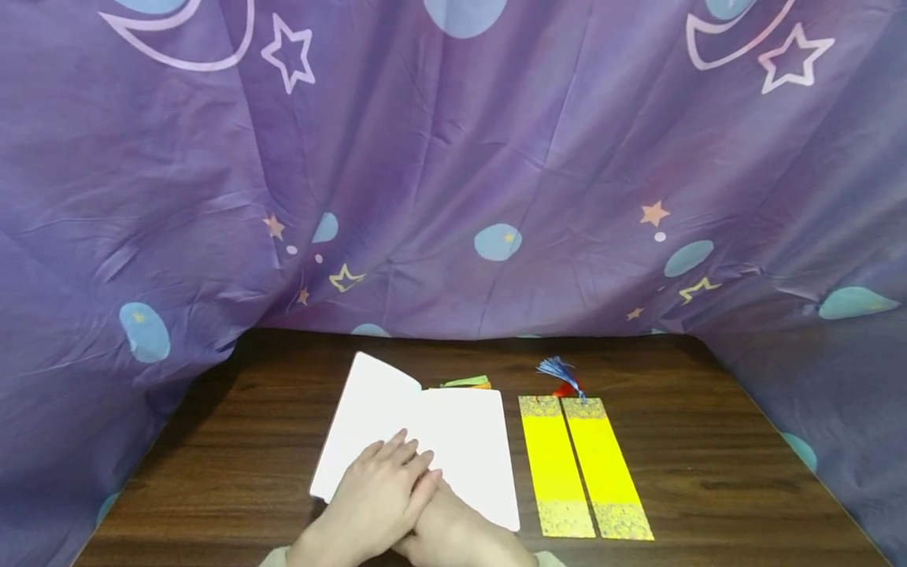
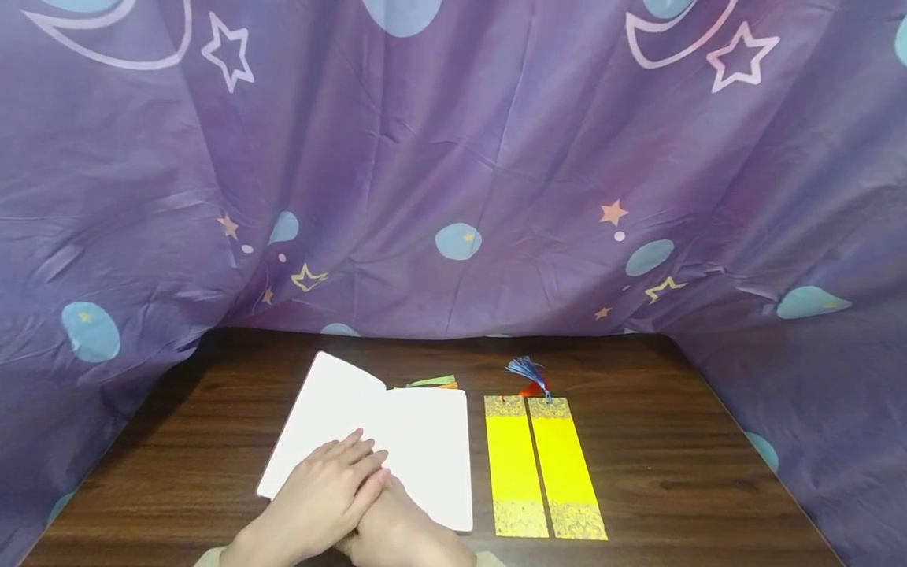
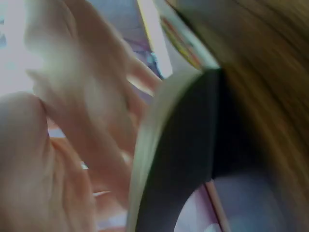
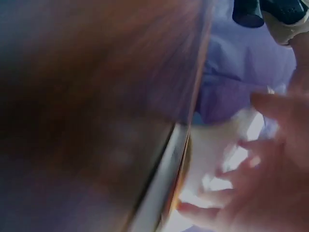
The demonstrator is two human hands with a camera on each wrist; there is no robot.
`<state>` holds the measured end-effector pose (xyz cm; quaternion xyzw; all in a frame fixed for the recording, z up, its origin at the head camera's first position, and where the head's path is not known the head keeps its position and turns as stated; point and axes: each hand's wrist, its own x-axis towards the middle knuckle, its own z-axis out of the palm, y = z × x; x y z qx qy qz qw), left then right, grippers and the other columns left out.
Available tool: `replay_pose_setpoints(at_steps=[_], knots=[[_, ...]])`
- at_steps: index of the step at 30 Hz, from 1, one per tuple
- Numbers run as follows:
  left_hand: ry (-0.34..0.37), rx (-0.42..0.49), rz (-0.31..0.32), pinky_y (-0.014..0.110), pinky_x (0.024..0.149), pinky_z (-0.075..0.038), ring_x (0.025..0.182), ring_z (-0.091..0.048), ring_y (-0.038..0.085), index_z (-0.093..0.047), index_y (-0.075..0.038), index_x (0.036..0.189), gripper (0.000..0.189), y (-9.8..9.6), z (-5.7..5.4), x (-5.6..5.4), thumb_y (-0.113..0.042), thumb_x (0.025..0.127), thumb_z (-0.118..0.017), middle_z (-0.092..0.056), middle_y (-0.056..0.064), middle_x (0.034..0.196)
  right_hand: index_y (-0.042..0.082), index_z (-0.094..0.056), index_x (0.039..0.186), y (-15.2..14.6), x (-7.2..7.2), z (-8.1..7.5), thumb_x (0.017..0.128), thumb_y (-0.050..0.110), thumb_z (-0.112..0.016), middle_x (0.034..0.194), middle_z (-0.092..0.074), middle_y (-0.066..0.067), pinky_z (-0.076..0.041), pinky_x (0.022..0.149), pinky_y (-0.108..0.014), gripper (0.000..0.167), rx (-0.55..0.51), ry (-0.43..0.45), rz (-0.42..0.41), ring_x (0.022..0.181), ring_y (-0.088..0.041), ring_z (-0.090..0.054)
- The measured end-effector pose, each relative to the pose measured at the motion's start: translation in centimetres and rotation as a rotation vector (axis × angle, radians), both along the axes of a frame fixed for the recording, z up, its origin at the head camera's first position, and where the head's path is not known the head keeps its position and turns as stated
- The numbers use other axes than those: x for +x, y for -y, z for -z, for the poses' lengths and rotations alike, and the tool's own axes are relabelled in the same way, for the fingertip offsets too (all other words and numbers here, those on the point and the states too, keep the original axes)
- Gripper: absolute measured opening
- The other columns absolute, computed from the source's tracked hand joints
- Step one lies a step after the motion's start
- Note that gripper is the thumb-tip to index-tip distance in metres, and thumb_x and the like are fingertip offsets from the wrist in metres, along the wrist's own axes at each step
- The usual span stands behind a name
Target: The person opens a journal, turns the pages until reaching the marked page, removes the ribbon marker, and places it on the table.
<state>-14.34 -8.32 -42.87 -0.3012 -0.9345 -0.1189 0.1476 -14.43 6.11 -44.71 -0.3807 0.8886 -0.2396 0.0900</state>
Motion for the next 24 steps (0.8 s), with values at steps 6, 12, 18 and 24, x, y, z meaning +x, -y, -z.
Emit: replay_pose_setpoints(at_steps=[6, 12, 18, 24], knots=[[0.165, -0.141, -0.077, 0.06, 0.109, -0.028, 0.135, -0.04, 0.037, -0.067, -0.013, 0.126, 0.062, 0.7, 0.5, -0.6, -0.05, 0.105, -0.022, -0.057, 0.014, 0.136, 0.019, -0.047, 0.147, -2.2, 0.1, -1.1, 0.097, 0.048, -0.055, 0.156, -0.032, -0.004, -0.036, 0.108, -0.051, 0.058, 0.195, 0.015, -0.103, 0.143, -0.026, -0.028], [0.123, -0.229, -0.101, 0.06, 0.112, -0.022, 0.139, -0.035, 0.036, -0.061, -0.014, 0.133, 0.05, 1.3, 0.7, -0.9, -0.047, 0.102, -0.041, -0.047, 0.015, 0.146, 0.027, -0.046, 0.148, -4.8, -0.4, -2.4, 0.094, 0.052, -0.057, 0.154, -0.037, 0.0, -0.032, 0.107, -0.058, 0.06, 0.202, 0.077, -0.057, 0.143, -0.035, -0.028], [0.148, -0.241, -0.142, 0.061, 0.111, -0.021, 0.14, -0.032, 0.037, -0.057, -0.014, 0.138, 0.052, 1.5, 0.7, -1.2, -0.046, 0.097, -0.052, -0.043, 0.017, 0.149, 0.019, -0.05, 0.144, -7.9, -1.8, -2.0, 0.081, 0.049, -0.075, 0.152, -0.039, -0.011, -0.027, 0.109, -0.061, 0.074, 0.129, 0.083, 0.083, 0.142, -0.04, -0.027], [0.135, -0.223, -0.167, 0.062, 0.11, -0.023, 0.139, -0.034, 0.04, -0.057, -0.012, 0.136, 0.052, 1.6, 0.9, -1.4, -0.044, 0.096, -0.054, -0.044, 0.018, 0.147, 0.013, -0.037, 0.151, -10.2, -3.4, -0.8, 0.064, 0.058, -0.082, 0.157, -0.027, -0.018, -0.022, 0.108, -0.067, 0.108, 0.166, 0.05, 0.212, 0.142, -0.048, -0.017]])
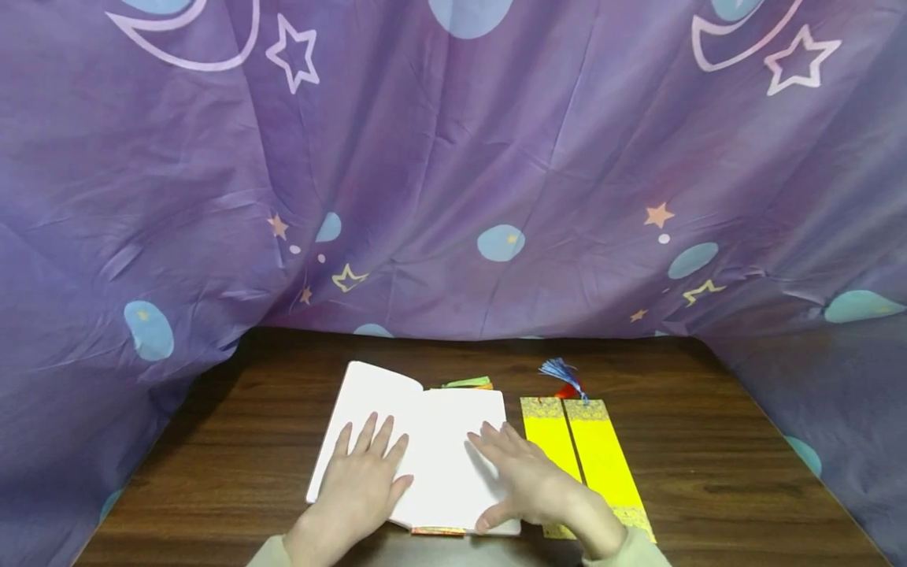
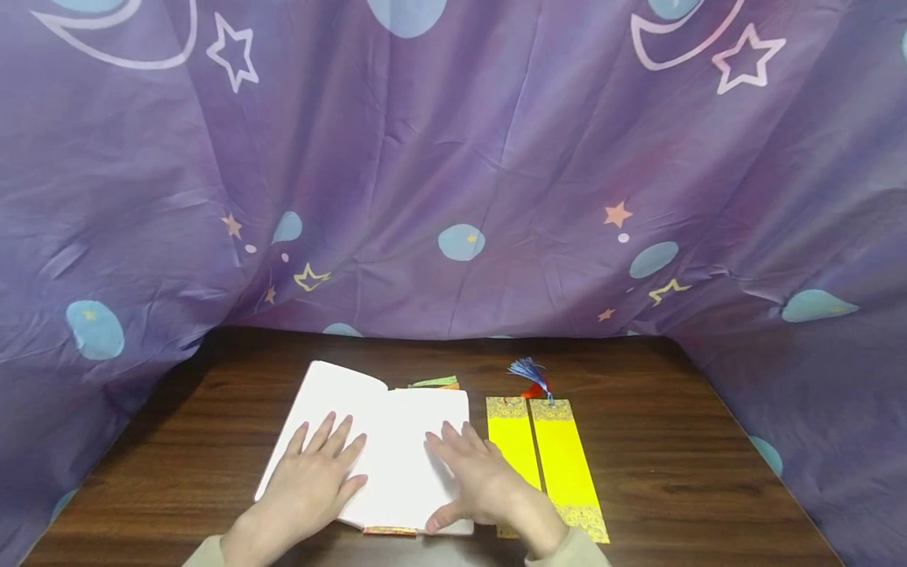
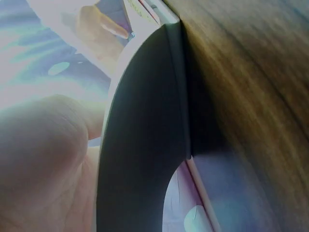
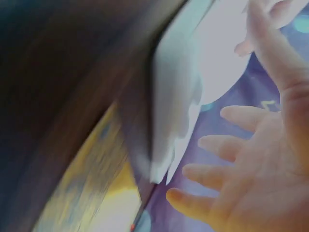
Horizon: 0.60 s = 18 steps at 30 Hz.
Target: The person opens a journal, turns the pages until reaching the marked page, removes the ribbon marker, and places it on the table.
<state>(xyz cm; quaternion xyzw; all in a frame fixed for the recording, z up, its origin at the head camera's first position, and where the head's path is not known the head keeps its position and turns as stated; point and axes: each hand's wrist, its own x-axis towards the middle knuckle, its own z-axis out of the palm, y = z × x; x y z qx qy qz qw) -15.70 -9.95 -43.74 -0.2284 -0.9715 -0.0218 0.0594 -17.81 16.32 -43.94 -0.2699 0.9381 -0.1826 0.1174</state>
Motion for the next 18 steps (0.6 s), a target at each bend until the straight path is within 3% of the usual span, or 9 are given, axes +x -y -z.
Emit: replay_pose_setpoints(at_steps=[7, 18], knots=[[-0.002, 0.015, 0.017, 0.062, 0.11, -0.024, 0.138, -0.035, 0.039, -0.058, -0.011, 0.135, 0.051, 0.3, 0.0, -0.1, -0.042, 0.096, -0.056, -0.045, 0.018, 0.147, 0.013, -0.026, 0.155, -2.5, -1.0, 0.3, 0.054, 0.065, -0.08, 0.16, -0.017, -0.017, -0.015, 0.106, -0.072, 0.126, 0.063, 0.066, -0.007, 0.145, -0.046, -0.009], [-0.019, -0.007, 0.017, 0.061, 0.109, -0.026, 0.137, -0.037, 0.039, -0.06, -0.011, 0.134, 0.048, 0.3, 0.1, -0.2, -0.04, 0.096, -0.056, -0.047, 0.018, 0.145, 0.013, -0.034, 0.153, -3.0, -1.8, 1.2, 0.055, 0.066, -0.077, 0.16, -0.022, -0.011, -0.016, 0.106, -0.072, 0.12, 0.113, 0.039, -0.005, 0.145, -0.043, -0.011]])
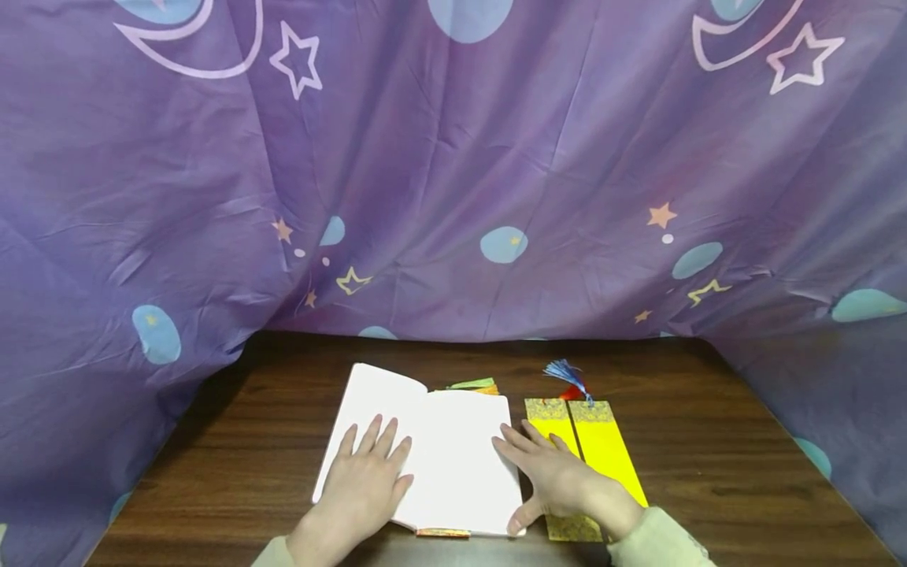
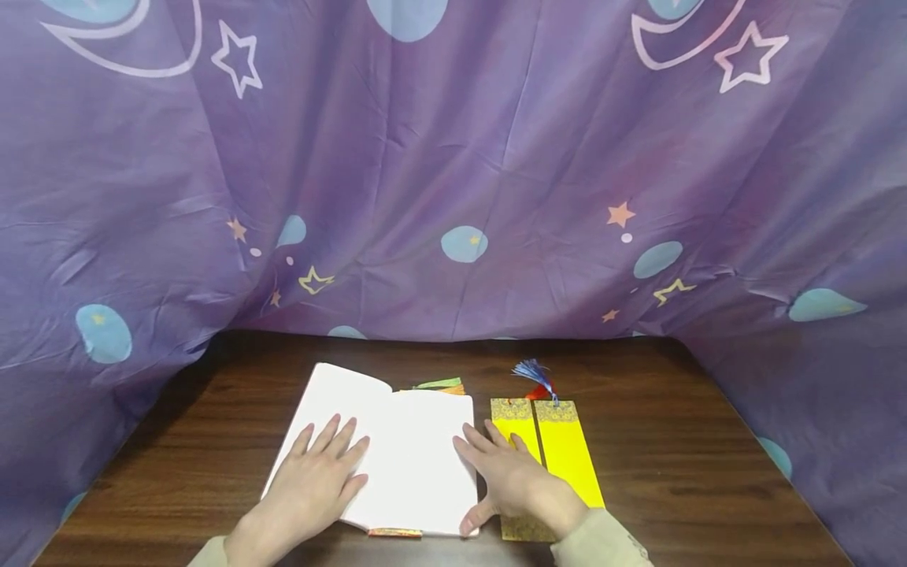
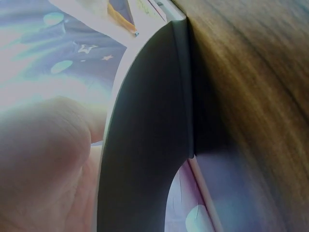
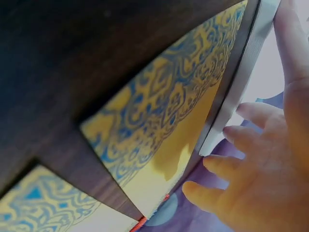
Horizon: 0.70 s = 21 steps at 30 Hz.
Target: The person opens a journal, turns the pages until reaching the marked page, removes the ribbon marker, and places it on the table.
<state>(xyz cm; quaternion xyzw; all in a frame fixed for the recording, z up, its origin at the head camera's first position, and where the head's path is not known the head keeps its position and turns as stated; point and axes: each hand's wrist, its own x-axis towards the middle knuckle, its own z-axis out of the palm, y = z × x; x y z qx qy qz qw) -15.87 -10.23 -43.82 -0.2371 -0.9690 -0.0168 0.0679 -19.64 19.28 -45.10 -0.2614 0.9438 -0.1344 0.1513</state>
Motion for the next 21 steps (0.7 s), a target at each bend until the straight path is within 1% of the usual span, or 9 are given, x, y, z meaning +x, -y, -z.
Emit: replay_pose_setpoints(at_steps=[2, 7, 12, 15, 18, 21], knots=[[0.0, 0.0, 0.0, 0.061, 0.109, -0.026, 0.137, -0.037, 0.039, -0.06, -0.011, 0.134, 0.047, 0.0, 0.0, 0.0, -0.039, 0.096, -0.057, -0.047, 0.018, 0.145, 0.014, -0.037, 0.152, 0.1, -0.1, 0.1, 0.055, 0.066, -0.077, 0.159, -0.025, -0.01, -0.015, 0.105, -0.073, 0.117, 0.003, -0.011, 0.006, 0.145, -0.043, -0.011], [0.003, 0.002, 0.005, 0.061, 0.109, -0.026, 0.137, -0.037, 0.04, -0.06, -0.011, 0.133, 0.048, 0.0, -0.1, 0.1, -0.04, 0.096, -0.057, -0.047, 0.018, 0.145, 0.017, -0.046, 0.148, 0.1, -0.4, 0.5, 0.056, 0.068, -0.075, 0.156, -0.033, -0.01, -0.016, 0.103, -0.075, 0.109, 0.007, -0.082, 0.025, 0.144, -0.044, -0.015], [0.015, 0.001, 0.004, 0.062, 0.109, -0.025, 0.137, -0.036, 0.04, -0.06, -0.011, 0.134, 0.049, -0.1, -0.1, 0.0, -0.041, 0.096, -0.057, -0.046, 0.019, 0.145, 0.017, -0.055, 0.141, 0.2, -0.5, 1.0, 0.056, 0.07, -0.072, 0.154, -0.036, -0.013, -0.02, 0.099, -0.078, 0.102, -0.025, -0.179, 0.033, 0.142, -0.048, -0.02], [0.011, -0.007, 0.004, 0.062, 0.109, -0.025, 0.137, -0.036, 0.04, -0.059, -0.012, 0.134, 0.048, -0.2, -0.1, 0.0, -0.041, 0.096, -0.056, -0.046, 0.019, 0.145, 0.018, -0.06, 0.135, 0.5, -0.6, 1.0, 0.057, 0.071, -0.07, 0.152, -0.038, -0.015, -0.022, 0.098, -0.078, 0.095, -0.025, -0.26, 0.03, 0.139, -0.049, -0.024], [-0.019, -0.008, 0.011, 0.062, 0.108, -0.027, 0.136, -0.038, 0.04, -0.06, -0.012, 0.133, 0.047, -0.2, -0.1, -0.1, -0.04, 0.096, -0.056, -0.048, 0.019, 0.144, 0.017, -0.06, 0.135, 1.0, -0.7, 0.9, 0.057, 0.069, -0.074, 0.151, -0.038, -0.018, -0.024, 0.097, -0.078, 0.094, -0.042, -0.339, 0.047, 0.137, -0.05, -0.03], [-0.089, 0.013, 0.029, 0.061, 0.106, -0.032, 0.132, -0.044, 0.04, -0.063, -0.011, 0.13, 0.044, -0.2, 0.0, -0.2, -0.039, 0.096, -0.056, -0.053, 0.018, 0.139, 0.014, -0.05, 0.143, 1.7, -0.7, 0.8, 0.056, 0.065, -0.08, 0.153, -0.032, -0.024, -0.028, 0.098, -0.076, 0.106, -0.126, -0.386, 0.079, 0.135, -0.051, -0.032]])
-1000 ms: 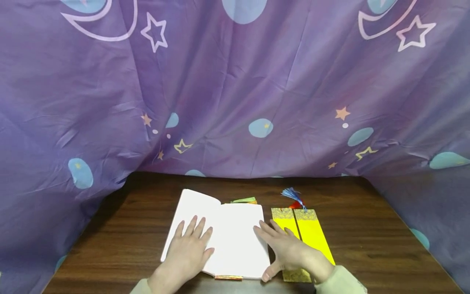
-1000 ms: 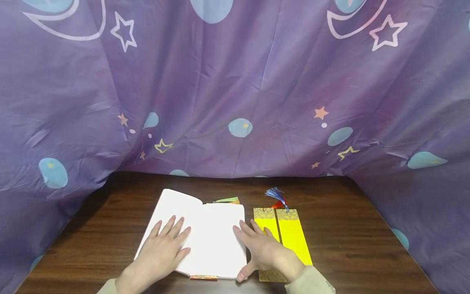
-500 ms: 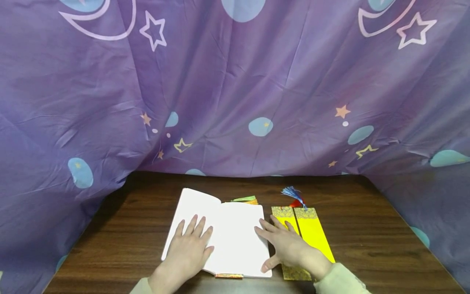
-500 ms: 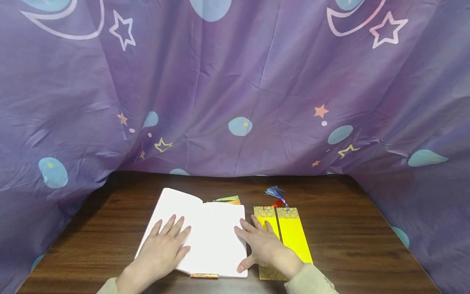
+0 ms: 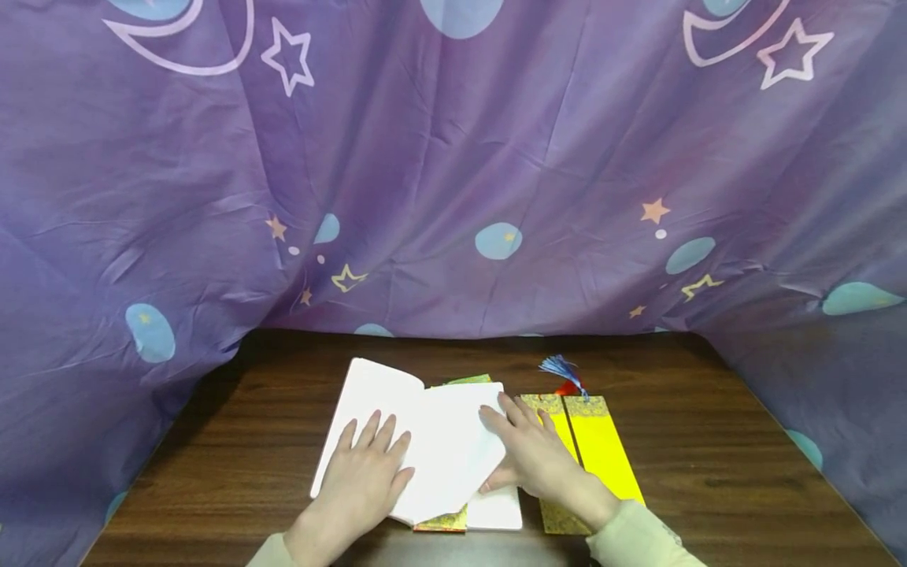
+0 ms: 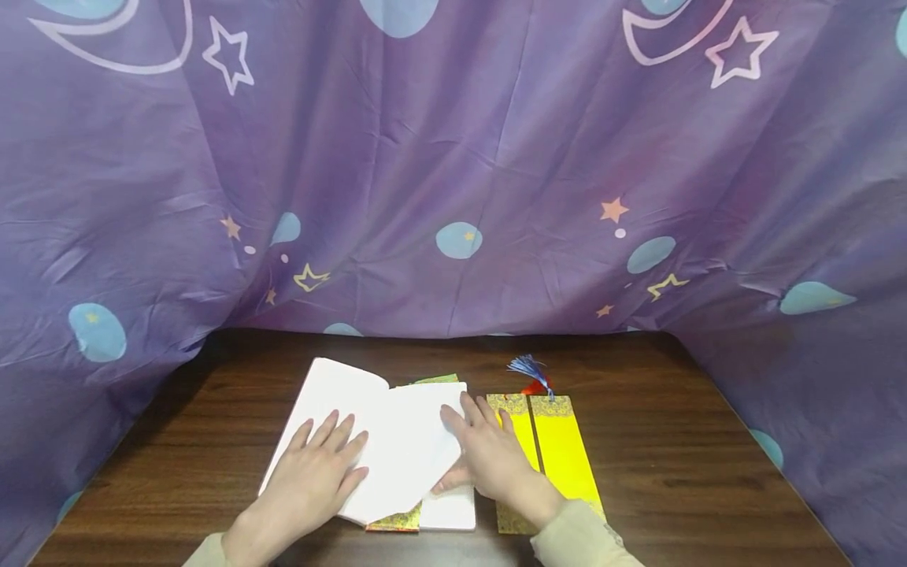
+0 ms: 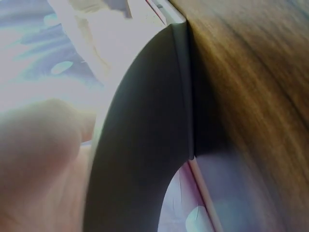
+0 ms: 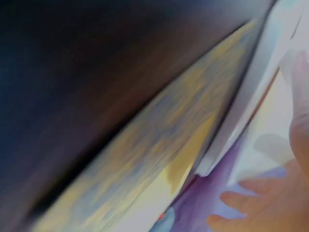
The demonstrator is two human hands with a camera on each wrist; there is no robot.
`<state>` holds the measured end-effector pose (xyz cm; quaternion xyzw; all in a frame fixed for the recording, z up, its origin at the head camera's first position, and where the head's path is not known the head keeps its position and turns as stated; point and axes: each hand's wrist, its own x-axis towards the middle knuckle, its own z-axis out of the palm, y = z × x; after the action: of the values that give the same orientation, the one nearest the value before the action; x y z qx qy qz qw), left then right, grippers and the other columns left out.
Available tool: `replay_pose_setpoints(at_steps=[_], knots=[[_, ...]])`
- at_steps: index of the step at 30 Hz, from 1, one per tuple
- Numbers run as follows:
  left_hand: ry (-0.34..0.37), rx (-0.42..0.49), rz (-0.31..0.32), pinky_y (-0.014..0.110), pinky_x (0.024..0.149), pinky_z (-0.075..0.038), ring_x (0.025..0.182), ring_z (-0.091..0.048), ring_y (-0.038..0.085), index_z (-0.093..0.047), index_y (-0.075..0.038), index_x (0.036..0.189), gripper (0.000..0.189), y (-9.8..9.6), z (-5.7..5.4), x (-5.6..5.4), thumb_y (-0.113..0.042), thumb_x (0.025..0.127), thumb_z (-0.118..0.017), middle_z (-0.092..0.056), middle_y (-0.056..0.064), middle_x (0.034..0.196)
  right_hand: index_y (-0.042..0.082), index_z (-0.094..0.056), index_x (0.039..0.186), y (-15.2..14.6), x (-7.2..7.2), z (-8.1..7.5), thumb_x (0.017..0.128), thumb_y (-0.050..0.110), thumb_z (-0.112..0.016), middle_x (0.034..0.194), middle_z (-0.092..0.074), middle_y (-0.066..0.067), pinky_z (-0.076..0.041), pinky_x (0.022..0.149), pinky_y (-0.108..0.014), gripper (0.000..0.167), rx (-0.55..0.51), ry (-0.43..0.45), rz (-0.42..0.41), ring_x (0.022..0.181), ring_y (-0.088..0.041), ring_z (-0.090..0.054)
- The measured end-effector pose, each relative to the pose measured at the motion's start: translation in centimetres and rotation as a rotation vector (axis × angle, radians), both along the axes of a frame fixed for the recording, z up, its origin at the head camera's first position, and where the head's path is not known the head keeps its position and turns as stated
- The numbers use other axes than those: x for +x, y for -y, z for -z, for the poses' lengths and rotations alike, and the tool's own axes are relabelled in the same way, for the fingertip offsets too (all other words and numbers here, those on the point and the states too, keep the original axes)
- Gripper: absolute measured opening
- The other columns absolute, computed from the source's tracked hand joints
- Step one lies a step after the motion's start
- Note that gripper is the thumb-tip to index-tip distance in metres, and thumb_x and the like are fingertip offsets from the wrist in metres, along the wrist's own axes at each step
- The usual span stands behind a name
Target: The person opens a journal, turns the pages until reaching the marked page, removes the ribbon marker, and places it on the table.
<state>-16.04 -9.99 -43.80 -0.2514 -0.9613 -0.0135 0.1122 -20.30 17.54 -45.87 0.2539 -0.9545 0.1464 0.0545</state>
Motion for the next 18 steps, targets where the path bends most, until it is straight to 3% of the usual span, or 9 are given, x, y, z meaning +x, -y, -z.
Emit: replay_pose_setpoints(at_steps=[4, 6, 9, 14, 18], knots=[[-0.12, 0.037, 0.018, 0.059, 0.101, -0.038, 0.123, -0.053, 0.039, -0.067, -0.01, 0.123, 0.04, 0.1, 0.2, -0.3, -0.037, 0.094, -0.06, -0.061, 0.017, 0.129, 0.014, -0.025, 0.156, 1.6, 0.2, -0.6, 0.057, 0.058, -0.085, 0.158, -0.011, -0.027, -0.032, 0.104, -0.066, 0.124, -0.207, 0.05, -0.025, 0.139, -0.05, -0.024], [-0.163, 0.061, 0.023, 0.057, 0.1, -0.041, 0.12, -0.056, 0.038, -0.068, -0.009, 0.12, 0.038, 0.1, 0.2, -0.4, -0.035, 0.094, -0.061, -0.063, 0.017, 0.125, 0.018, -0.014, 0.158, 2.3, 0.6, -1.1, 0.06, 0.056, -0.085, 0.16, 0.002, -0.023, -0.033, 0.105, -0.06, 0.127, -0.319, 0.112, -0.047, 0.141, -0.048, -0.02], [-0.207, 0.12, 0.032, 0.054, 0.098, -0.044, 0.114, -0.06, 0.037, -0.069, -0.007, 0.117, 0.036, 0.1, 0.0, -0.6, -0.033, 0.093, -0.063, -0.066, 0.017, 0.12, 0.025, -0.002, 0.159, 3.6, 1.2, -1.6, 0.065, 0.053, -0.084, 0.162, 0.006, -0.013, -0.033, 0.107, -0.056, 0.127, -0.444, 0.184, -0.071, 0.143, -0.04, -0.017], [-0.289, 0.267, 0.037, 0.048, 0.09, -0.052, 0.103, -0.066, 0.035, -0.066, -0.003, 0.121, 0.037, 0.1, -0.4, -0.9, -0.028, 0.094, -0.062, -0.068, 0.019, 0.115, 0.024, -0.008, 0.158, 5.8, 2.3, -1.5, 0.082, 0.048, -0.075, 0.162, -0.012, -0.004, -0.028, 0.112, -0.051, 0.104, -0.543, 0.237, -0.138, 0.143, -0.028, -0.025], [-0.318, 0.373, 0.024, 0.047, 0.083, -0.056, 0.098, -0.067, 0.036, -0.062, -0.004, 0.128, 0.039, 0.0, -0.8, -1.0, -0.027, 0.097, -0.055, -0.064, 0.02, 0.122, 0.015, -0.022, 0.157, 7.6, 3.2, -1.2, 0.095, 0.048, -0.059, 0.161, -0.018, -0.005, -0.024, 0.114, -0.048, 0.079, -0.536, 0.258, -0.221, 0.144, -0.023, -0.025]])
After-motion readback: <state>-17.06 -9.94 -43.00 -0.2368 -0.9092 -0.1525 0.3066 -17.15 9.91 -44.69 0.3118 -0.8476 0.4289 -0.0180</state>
